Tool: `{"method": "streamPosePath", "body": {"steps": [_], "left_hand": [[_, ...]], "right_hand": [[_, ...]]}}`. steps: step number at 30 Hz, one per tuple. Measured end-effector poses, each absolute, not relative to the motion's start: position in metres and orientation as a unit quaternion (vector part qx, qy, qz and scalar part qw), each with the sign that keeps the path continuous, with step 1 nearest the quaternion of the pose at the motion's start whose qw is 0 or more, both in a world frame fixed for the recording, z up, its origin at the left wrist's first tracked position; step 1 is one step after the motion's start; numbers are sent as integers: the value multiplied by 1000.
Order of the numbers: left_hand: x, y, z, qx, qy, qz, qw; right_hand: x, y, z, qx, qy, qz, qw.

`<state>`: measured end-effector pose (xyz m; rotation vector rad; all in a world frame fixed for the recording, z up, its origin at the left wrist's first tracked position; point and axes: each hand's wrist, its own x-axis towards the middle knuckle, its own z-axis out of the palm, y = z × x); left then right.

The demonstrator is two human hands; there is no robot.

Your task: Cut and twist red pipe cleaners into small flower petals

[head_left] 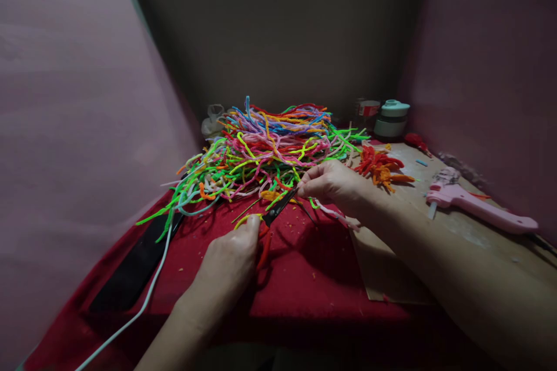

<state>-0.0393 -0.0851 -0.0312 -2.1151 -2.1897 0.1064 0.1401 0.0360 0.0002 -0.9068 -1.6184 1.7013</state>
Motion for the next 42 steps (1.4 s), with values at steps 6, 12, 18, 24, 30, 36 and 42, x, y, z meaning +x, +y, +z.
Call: {"method": "streamPosePath", "body": {"steps": [6, 12, 18, 24, 30, 36, 42], "left_hand": [[-42, -83, -33, -701, -709, 38, 71], [-41, -82, -30, -688, -719, 55, 85], [-44, -83, -33, -699, -707, 48, 95], [-46, -83, -35, -683, -722, 49, 99], [-66, -79, -34, -617, -780, 36, 94], [-73, -69, -15, -611, -780, 111, 75], [-73, -42, -22, -591, -797, 103, 69]], "right_hand": [[140, 33, 2, -343, -615, 645, 299], [140, 33, 1, -348, -624, 639, 285], [141, 34, -2, -351, -639, 625, 281], [140, 37, -1, -368, -640, 598, 313], [142, 38, 1, -356, -627, 604, 339], [142, 31, 6, -329, -606, 616, 381], [140, 26, 8, -328, -605, 600, 407]]}}
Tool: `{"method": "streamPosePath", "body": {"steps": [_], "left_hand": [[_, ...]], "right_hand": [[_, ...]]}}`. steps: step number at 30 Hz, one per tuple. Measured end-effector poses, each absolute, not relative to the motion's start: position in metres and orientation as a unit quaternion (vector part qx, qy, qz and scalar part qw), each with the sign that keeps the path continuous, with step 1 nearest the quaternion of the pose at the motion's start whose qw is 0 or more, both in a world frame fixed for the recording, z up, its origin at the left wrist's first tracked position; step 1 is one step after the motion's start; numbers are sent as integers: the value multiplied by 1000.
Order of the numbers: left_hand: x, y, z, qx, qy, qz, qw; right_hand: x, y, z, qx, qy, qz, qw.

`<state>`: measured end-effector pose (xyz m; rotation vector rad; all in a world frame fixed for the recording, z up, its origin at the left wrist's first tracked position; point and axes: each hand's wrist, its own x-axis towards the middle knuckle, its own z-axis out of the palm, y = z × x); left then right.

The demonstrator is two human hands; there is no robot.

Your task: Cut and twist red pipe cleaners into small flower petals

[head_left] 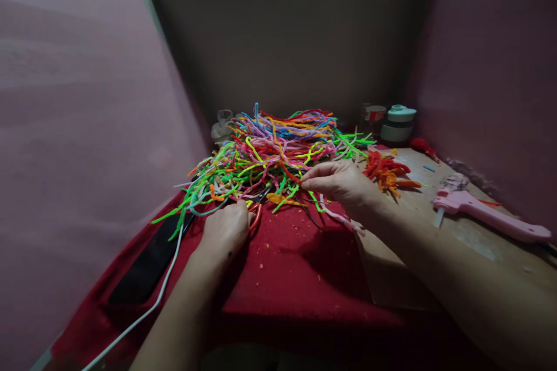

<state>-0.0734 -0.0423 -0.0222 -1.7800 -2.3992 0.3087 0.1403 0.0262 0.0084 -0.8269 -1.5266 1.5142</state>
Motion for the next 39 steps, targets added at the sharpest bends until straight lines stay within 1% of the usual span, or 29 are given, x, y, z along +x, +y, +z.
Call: {"method": "streamPosePath", "body": {"steps": [3, 5, 6, 8, 9, 10, 11, 12, 13, 16, 17, 18, 19, 20, 23, 24, 25, 30, 33, 39], "left_hand": [[-71, -38, -21, -626, -774, 32, 86], [-62, -38, -15, -662, -742, -89, 61], [-55, -38, -12, -677, -717, -165, 12], [-39, -36, -4, -672, -640, -340, -154], [-31, -34, -2, -650, -602, -399, -239], [-23, -32, 0, -632, -557, -449, -299], [-16, -30, 1, -613, -526, -493, -322], [-10, -28, 1, -602, -515, -524, -313], [-5, -27, 1, -600, -514, -547, -276], [5, -27, 1, -629, -526, -565, -92], [7, -28, 1, -637, -522, -565, -48], [8, -28, 1, -639, -516, -569, -28], [9, -27, 1, -633, -514, -578, -40], [9, -25, 2, -617, -515, -590, -81], [7, -16, 3, -529, -492, -623, -301], [6, -13, 3, -500, -470, -630, -364], [5, -9, 4, -479, -447, -639, -404], [5, 0, 5, -408, -374, -682, -478], [1, 0, 3, -384, -343, -679, -524], [-12, -5, -4, -402, -330, -670, -530]], "right_hand": [[139, 26, 5, -316, -610, 601, 408], [139, 27, 2, -303, -617, 602, 407], [138, 27, 1, -295, -619, 604, 406], [138, 26, 1, -279, -618, 615, 402], [138, 26, 1, -273, -615, 622, 401], [137, 25, 1, -268, -611, 629, 400], [137, 25, 1, -267, -606, 634, 399], [137, 25, 1, -270, -601, 638, 399], [137, 25, 1, -274, -596, 639, 401], [136, 24, 1, -289, -581, 640, 411], [136, 23, 1, -289, -578, 641, 414], [136, 23, 1, -289, -576, 640, 418], [136, 23, 1, -292, -576, 637, 421], [136, 23, 1, -297, -577, 632, 423], [136, 24, 2, -318, -579, 615, 430], [135, 24, 2, -321, -578, 613, 433], [135, 24, 2, -319, -577, 612, 437], [132, 24, -1, -274, -585, 612, 456], [132, 25, -2, -286, -582, 607, 459], [133, 25, -1, -305, -579, 612, 443]]}}
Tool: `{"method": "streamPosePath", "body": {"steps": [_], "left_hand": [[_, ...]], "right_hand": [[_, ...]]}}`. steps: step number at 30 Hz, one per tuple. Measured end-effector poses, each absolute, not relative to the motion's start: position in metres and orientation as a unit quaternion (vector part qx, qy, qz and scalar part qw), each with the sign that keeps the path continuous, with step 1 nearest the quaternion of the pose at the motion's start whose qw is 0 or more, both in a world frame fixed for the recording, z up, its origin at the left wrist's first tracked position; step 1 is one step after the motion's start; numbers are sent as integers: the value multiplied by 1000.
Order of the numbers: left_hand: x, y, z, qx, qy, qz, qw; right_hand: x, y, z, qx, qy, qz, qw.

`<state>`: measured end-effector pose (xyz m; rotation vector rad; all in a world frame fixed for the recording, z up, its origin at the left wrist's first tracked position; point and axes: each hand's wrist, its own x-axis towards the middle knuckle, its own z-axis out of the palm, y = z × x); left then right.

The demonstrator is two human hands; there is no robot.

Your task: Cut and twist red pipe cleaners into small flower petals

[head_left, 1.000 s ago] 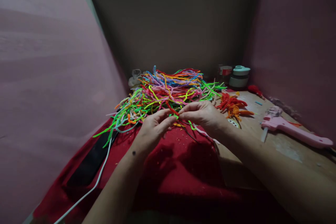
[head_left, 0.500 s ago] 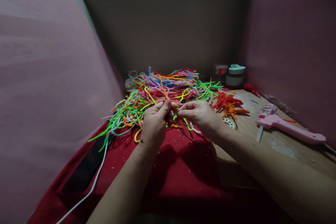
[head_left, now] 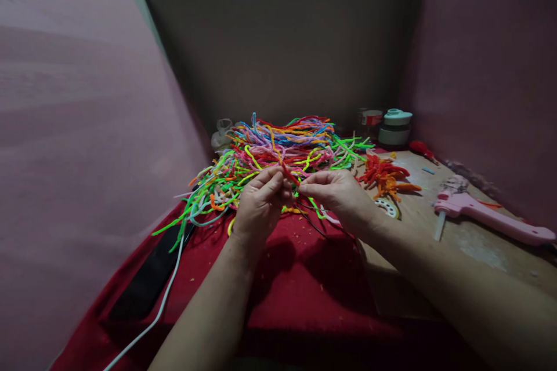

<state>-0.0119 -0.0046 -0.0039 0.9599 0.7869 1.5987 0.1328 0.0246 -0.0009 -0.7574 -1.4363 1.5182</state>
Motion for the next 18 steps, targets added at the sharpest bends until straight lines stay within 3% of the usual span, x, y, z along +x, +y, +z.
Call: {"method": "streamPosePath", "body": {"steps": [12, 18], "left_hand": [[-14, -11, -1, 430, 297, 627, 577], [-21, -7, 3, 359, 256, 683, 583]], "right_hand": [[134, 24, -5, -259, -583, 692, 338], [133, 22, -3, -276, -685, 582, 340]]}}
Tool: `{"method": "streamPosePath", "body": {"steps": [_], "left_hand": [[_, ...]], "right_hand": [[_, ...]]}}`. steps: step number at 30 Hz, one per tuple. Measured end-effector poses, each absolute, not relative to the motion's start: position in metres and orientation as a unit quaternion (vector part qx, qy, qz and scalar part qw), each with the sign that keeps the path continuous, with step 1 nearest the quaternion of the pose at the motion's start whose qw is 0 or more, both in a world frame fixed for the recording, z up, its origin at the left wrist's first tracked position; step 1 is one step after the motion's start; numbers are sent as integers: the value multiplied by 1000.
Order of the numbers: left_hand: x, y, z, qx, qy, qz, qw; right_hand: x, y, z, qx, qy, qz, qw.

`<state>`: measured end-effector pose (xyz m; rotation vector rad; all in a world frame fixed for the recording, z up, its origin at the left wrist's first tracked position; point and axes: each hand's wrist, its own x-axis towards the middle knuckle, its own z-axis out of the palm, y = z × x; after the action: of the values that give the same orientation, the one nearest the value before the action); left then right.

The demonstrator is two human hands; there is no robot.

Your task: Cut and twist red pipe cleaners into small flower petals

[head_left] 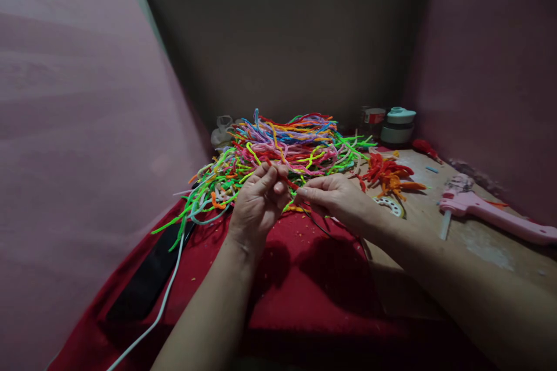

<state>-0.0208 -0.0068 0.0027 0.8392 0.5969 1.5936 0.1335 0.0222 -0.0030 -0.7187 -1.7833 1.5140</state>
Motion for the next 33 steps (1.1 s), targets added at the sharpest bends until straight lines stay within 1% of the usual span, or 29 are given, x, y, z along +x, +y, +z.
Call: {"method": "streamPosePath", "body": {"steps": [3, 5, 9, 12, 15, 18, 22, 25, 30, 33], "left_hand": [[-28, -2, 6, 304, 244, 741, 546], [-33, 2, 7, 273, 245, 769, 524], [-38, 9, 3, 226, 239, 792, 514], [-40, 12, -1, 213, 232, 796, 517], [-40, 11, -1, 214, 225, 799, 515], [-40, 10, 0, 246, 241, 784, 516], [-35, 8, -3, 344, 286, 676, 586], [-28, 3, -5, 406, 285, 628, 600], [-20, -2, -4, 427, 288, 617, 595], [-20, 0, -4, 406, 297, 650, 570]], "right_hand": [[132, 22, -2, -322, -715, 523, 333], [131, 22, -4, -329, -738, 484, 336], [127, 19, -12, -316, -804, 385, 325], [123, 16, -16, -327, -824, 344, 309], [122, 17, -17, -330, -818, 362, 301], [125, 22, -15, -324, -799, 389, 325], [129, 25, -14, -323, -782, 396, 357], [128, 25, -14, -312, -779, 414, 353], [128, 21, -12, -319, -753, 477, 323], [127, 19, -9, -309, -739, 508, 316]]}}
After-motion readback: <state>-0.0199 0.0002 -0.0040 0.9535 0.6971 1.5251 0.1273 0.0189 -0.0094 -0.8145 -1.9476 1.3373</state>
